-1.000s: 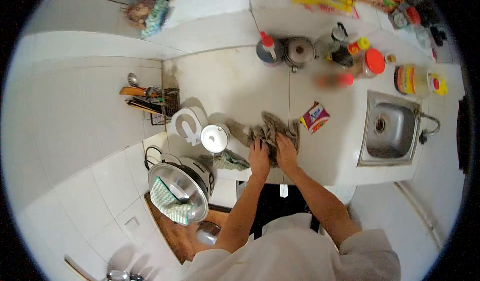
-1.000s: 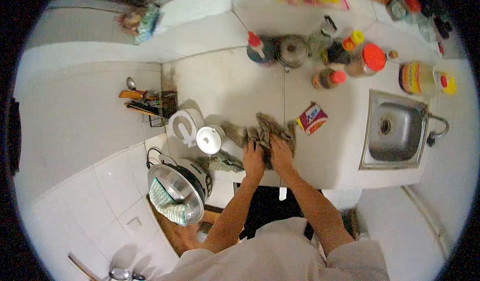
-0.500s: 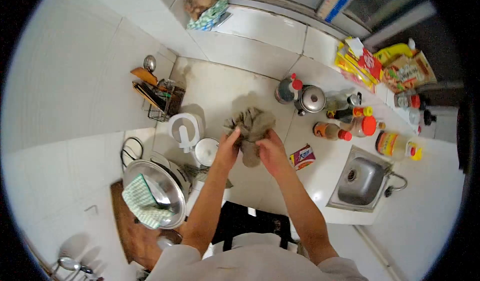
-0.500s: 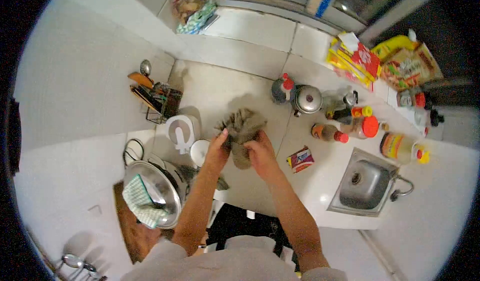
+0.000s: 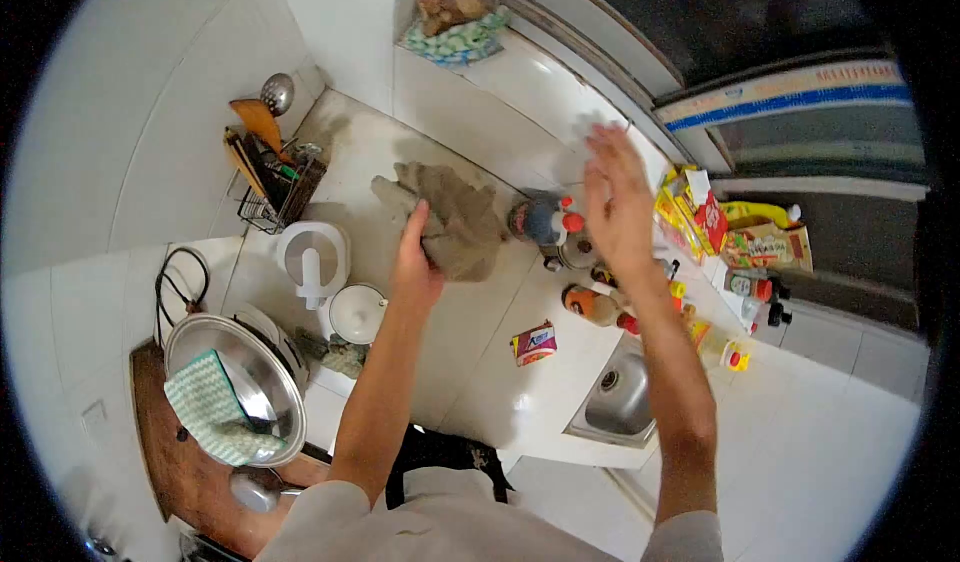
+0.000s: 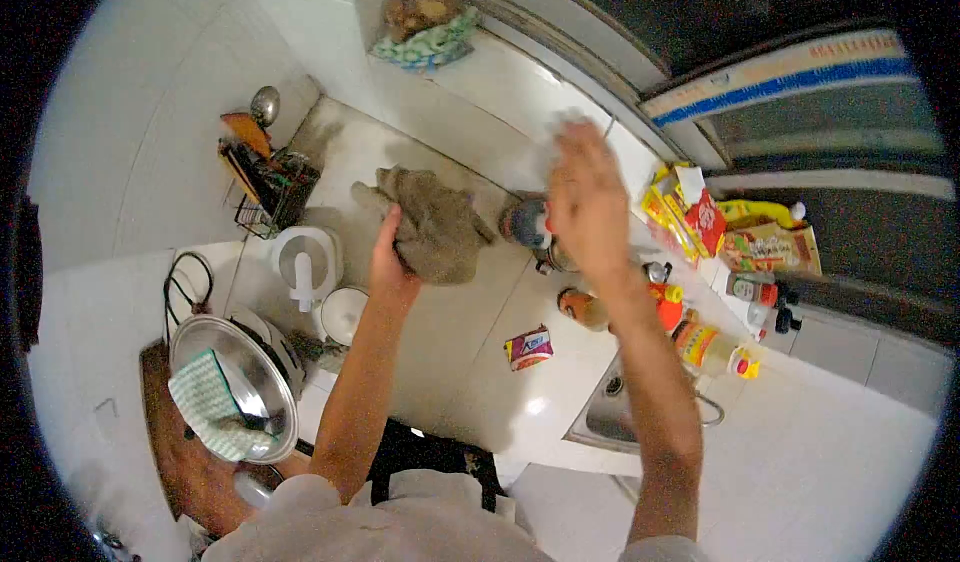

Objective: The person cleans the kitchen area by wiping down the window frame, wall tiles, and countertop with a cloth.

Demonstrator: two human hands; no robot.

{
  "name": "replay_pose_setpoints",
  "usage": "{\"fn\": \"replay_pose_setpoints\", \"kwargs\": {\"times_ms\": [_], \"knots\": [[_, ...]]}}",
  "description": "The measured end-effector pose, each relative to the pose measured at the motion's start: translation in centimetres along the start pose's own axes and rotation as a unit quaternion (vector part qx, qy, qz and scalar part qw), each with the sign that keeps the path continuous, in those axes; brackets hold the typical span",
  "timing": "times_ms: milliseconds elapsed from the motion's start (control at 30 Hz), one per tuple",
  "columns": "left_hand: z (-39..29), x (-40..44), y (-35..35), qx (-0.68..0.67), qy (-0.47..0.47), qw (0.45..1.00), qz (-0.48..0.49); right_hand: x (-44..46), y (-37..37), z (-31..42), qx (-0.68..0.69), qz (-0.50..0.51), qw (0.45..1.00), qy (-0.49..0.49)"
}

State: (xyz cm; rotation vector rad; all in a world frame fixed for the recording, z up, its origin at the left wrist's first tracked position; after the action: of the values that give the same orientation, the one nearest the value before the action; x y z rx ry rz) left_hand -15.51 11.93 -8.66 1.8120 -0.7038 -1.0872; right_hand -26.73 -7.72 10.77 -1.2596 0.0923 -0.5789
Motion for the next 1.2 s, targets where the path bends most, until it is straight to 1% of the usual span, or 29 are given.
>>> {"fn": "replay_pose_setpoints", "kwargs": {"times_ms": [33,67,100,167,200,233,300,400,500,567,600,633,667,700,733,800,833,900,967,1000,1033,1133,1200], "knots": [[0.4,0.9,1.2,-0.044,0.021,0.998,0.038,0.5,0.0,-1.8,-0.057,0.009,0.998,-0.003],[0.7,2.0,2.4,-0.087,0.049,0.992,0.076,1.1,0.5,-4.5,-0.076,0.018,0.997,-0.014],[1.5,2.6,3.3,-0.075,0.046,0.994,0.072,1.1,1.0,-6.3,-0.096,0.027,0.995,-0.015],[3.6,3.9,5.5,-0.047,0.038,0.996,0.060,1.3,2.0,-6.8,-0.117,0.035,0.992,-0.026],[5.6,5.1,5.1,0.063,0.037,0.996,0.045,1.3,2.5,-7.0,-0.127,0.039,0.991,-0.030],[7.5,6.3,4.7,0.173,0.036,0.984,0.028,1.5,2.8,-7.3,-0.115,0.043,0.992,-0.026],[7.9,5.2,9.8,0.328,0.028,0.944,-0.034,1.6,3.0,-7.5,-0.090,0.053,0.994,-0.017],[9.2,7.9,12.3,0.357,0.170,0.910,-0.128,1.8,3.0,-7.8,-0.070,0.065,0.995,-0.015],[9.5,10.2,13.5,0.373,0.304,0.850,-0.213,1.9,2.7,-7.8,-0.050,0.063,0.997,-0.012],[8.0,11.5,12.2,0.425,0.334,0.812,-0.218,2.0,2.6,-7.7,-0.044,0.058,0.997,-0.014],[7.4,14.2,8.4,0.450,0.351,0.790,-0.226,1.9,2.5,-7.8,-0.043,0.054,0.998,-0.012],[4.8,16.2,5.8,0.368,0.327,0.851,-0.183,1.8,2.4,-7.9,-0.037,0.050,0.998,-0.011],[2.2,18.1,3.4,0.278,0.299,0.901,-0.148,1.7,2.4,-8.0,-0.030,0.046,0.998,-0.009],[0.6,18.4,3.6,0.188,0.257,0.941,-0.111,1.7,2.4,-8.1,-0.021,0.040,0.999,-0.008],[-1.0,18.5,3.9,0.093,0.211,0.969,-0.085,1.7,2.3,-8.2,-0.019,0.034,0.999,-0.009],[-1.7,17.2,3.9,0.152,0.209,0.956,-0.141,1.6,2.6,-8.4,-0.013,0.028,1.000,-0.006],[-1.0,16.6,4.5,0.161,0.211,0.955,-0.132,1.6,2.5,-8.5,-0.014,0.028,0.999,-0.006],[2.7,14.9,6.3,0.171,0.216,0.954,-0.116,1.5,2.5,-8.7,-0.022,0.030,0.999,-0.005],[7.2,11.5,9.8,0.146,0.155,0.973,-0.093,1.8,2.6,-8.3,-0.029,0.042,0.999,-0.004],[8.9,9.9,11.5,0.277,0.181,0.936,-0.119,1.9,2.5,-8.1,-0.032,0.047,0.998,-0.004],[9.9,9.2,13.0,0.403,0.201,0.881,-0.146,2.0,2.4,-8.0,-0.035,0.053,0.998,-0.004],[8.7,9.0,15.5,0.463,0.274,0.813,-0.222,2.0,2.5,-8.0,-0.027,0.055,0.998,-0.007],[5.5,10.9,14.2,0.451,0.279,0.813,-0.243,2.1,2.4,-8.0,-0.028,0.058,0.998,-0.005]]}}
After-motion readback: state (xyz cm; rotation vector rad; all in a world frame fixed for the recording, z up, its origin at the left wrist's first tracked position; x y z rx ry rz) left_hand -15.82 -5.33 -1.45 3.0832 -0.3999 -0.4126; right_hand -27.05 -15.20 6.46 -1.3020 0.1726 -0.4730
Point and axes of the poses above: each hand's wrist, its own x-axis towards the middle knuckle, its own y-axis out of the palm, z = x × y, the point moved 6 cm from there along x, towards the middle knuckle, and after that the axes turned 9 degrees about z, right-handed, at the moved point
